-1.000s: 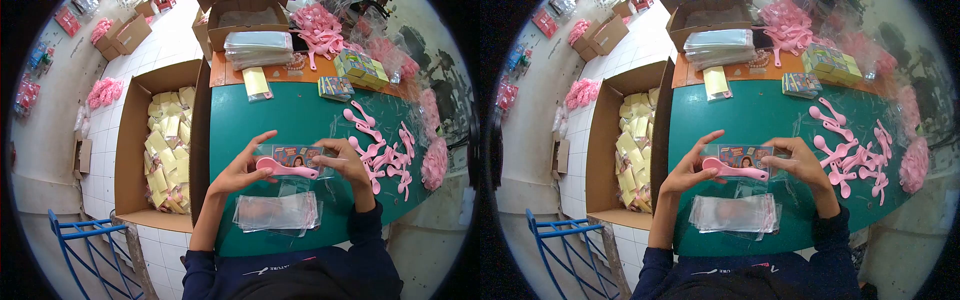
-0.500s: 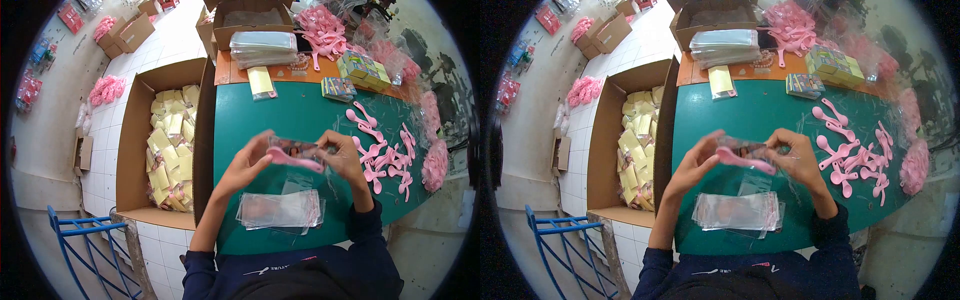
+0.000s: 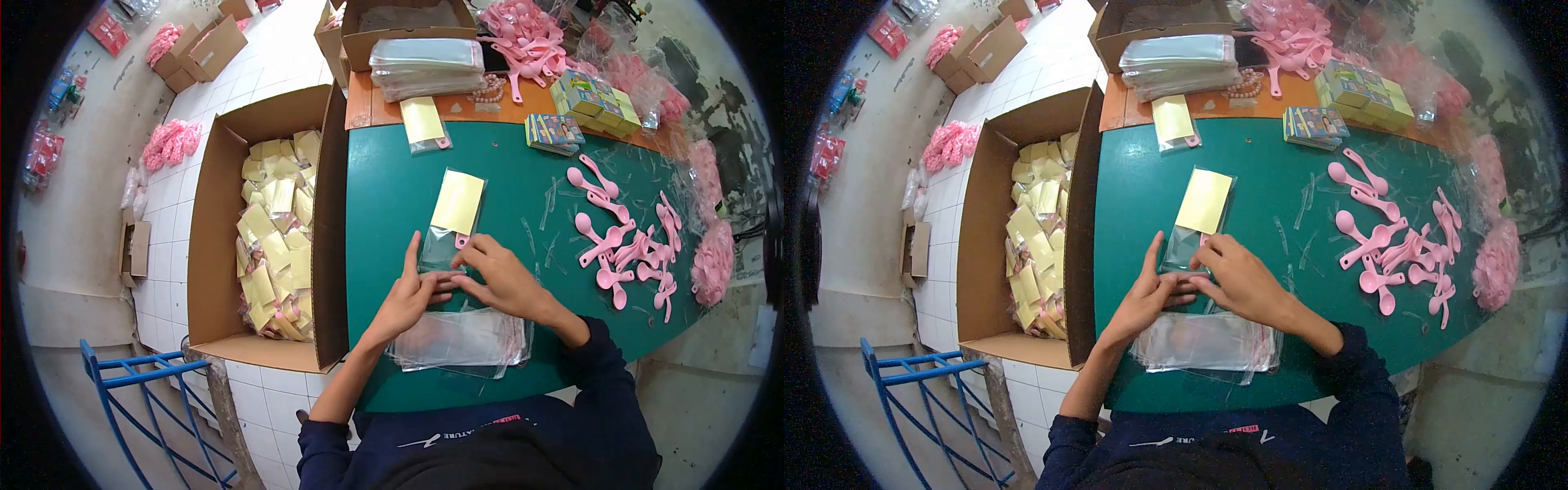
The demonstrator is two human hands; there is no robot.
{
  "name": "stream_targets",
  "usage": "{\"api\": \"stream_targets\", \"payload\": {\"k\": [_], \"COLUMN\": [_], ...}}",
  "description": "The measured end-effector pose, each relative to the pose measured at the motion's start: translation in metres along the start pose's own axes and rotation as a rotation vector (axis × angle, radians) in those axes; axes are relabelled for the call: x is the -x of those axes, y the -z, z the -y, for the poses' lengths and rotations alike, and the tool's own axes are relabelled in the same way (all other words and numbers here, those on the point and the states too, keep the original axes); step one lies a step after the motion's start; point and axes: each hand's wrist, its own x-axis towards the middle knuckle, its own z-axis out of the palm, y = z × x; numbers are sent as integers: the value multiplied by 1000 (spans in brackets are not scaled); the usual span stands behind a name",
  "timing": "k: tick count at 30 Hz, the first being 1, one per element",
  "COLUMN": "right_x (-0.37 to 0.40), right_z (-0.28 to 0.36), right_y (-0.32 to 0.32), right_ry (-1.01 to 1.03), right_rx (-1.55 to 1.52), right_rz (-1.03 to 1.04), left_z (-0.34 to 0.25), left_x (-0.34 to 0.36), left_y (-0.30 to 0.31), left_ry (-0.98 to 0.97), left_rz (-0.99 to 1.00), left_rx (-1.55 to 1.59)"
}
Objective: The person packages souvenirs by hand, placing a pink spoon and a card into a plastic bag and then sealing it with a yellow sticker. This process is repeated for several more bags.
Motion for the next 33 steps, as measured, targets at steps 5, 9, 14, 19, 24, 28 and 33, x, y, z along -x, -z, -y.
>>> {"api": "stream_targets", "payload": {"k": [5,9,14,19,24,28,33], "right_x": [-17,-29,-36,-25,-9,-4,-6], "right_z": [0,-11,-16,-3,4,3,-1], "right_y": [-8,-4,7,9,16,4,-12], "right_ry": [-144,-88,-110,-21,63,91,164], "right_rx": [-152,-196,-309,-225,78,138,404], "right_rz": [101,218,351,224,113,46,5], "left_z": [0,13,21,16,1,4,6], "left_x": [4,4,2,7,11,9,10], "left_y": [-11,-11,-5,-6,-5,-5,-6], "left_ry": [-242,-357,-588,-627,-267,-231,-202], "left_rz": [-111,-134,-69,-52,-96,-124,-121], "left_rx": [-602,-777,-996,-880,-164,-156,-114]}}
